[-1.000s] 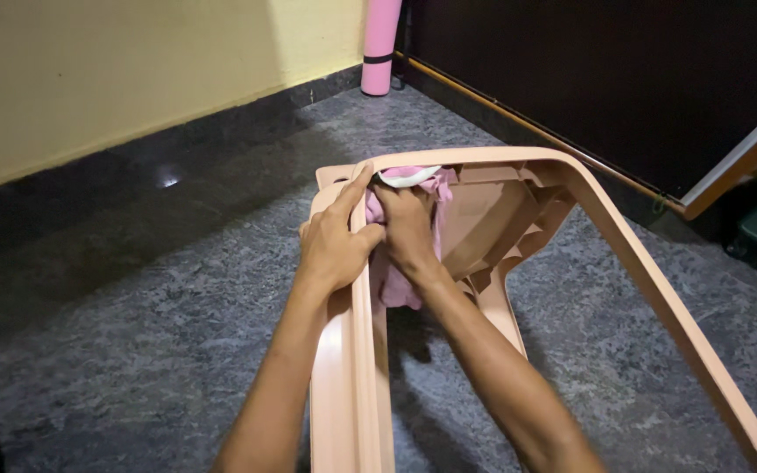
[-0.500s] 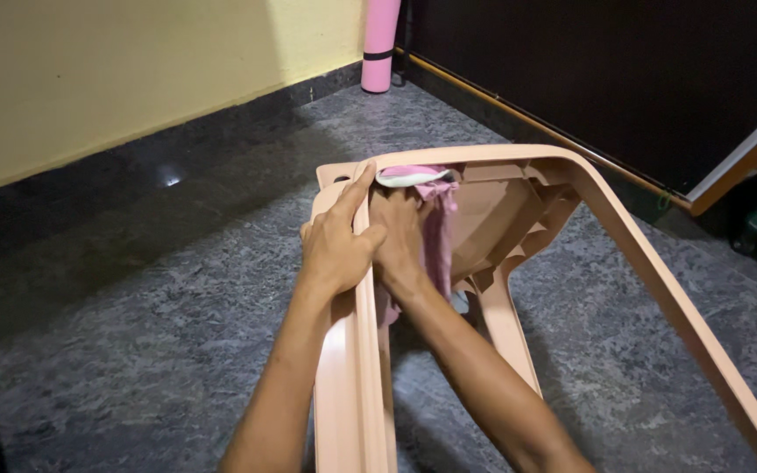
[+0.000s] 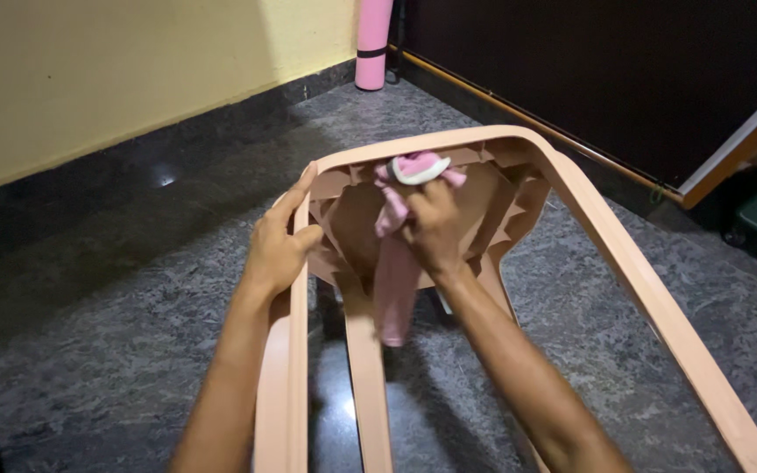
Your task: The person wipes a beige plastic chair with a pink cloth, cleaning the backrest, seat, legs, and underside. The chair is then placed under a desk. The person briefly adjusts a small flag and a notepad on the desk.
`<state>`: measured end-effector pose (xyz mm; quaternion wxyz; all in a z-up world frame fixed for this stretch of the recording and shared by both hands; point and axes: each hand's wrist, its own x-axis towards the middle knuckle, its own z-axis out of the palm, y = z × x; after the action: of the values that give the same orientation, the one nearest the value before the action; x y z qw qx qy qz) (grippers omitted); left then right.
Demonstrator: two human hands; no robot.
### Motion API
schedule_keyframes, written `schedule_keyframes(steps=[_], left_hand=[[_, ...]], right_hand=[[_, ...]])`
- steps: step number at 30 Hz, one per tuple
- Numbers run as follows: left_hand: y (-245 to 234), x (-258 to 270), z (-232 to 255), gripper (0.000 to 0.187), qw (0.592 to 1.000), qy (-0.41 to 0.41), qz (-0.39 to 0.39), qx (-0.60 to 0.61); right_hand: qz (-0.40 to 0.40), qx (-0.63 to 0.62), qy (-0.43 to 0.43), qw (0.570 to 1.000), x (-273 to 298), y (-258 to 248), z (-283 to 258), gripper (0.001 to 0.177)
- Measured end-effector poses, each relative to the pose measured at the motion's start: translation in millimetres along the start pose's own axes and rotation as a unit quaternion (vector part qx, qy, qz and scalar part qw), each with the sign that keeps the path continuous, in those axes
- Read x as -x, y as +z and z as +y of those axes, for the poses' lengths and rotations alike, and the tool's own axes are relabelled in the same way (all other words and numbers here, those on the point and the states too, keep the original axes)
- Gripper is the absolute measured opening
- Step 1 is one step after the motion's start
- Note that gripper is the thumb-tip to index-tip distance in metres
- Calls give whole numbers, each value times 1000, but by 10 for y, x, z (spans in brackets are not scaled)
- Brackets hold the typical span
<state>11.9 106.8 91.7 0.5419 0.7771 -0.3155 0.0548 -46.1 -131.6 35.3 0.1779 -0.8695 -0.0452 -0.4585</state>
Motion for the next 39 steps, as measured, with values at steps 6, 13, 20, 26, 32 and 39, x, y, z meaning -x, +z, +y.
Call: schedule_keyframes(steps=[6, 13, 20, 26, 32, 39], left_hand=[[27, -2, -6, 81, 1000, 13, 1, -10], [159, -16, 118, 82, 999, 34, -1, -12], [182, -37, 215, 84, 999, -25, -15, -39], [319, -62, 316, 83, 998, -41, -18, -44], [437, -69, 405, 83, 997, -36, -17, -69], [414, -78, 435, 84, 996, -56, -24, -71]], right_hand=[[16, 136, -28, 990, -152, 28, 13, 28], [-60, 95, 87, 990, -77, 472, -251, 48], [-102, 107, 24, 989, -33, 312, 4, 38], [-15, 233, 1, 972, -98, -36, 17, 44], [-68, 88, 107, 988, -103, -82, -50, 39], [87, 10, 26, 996, 62, -291, 130, 44]])
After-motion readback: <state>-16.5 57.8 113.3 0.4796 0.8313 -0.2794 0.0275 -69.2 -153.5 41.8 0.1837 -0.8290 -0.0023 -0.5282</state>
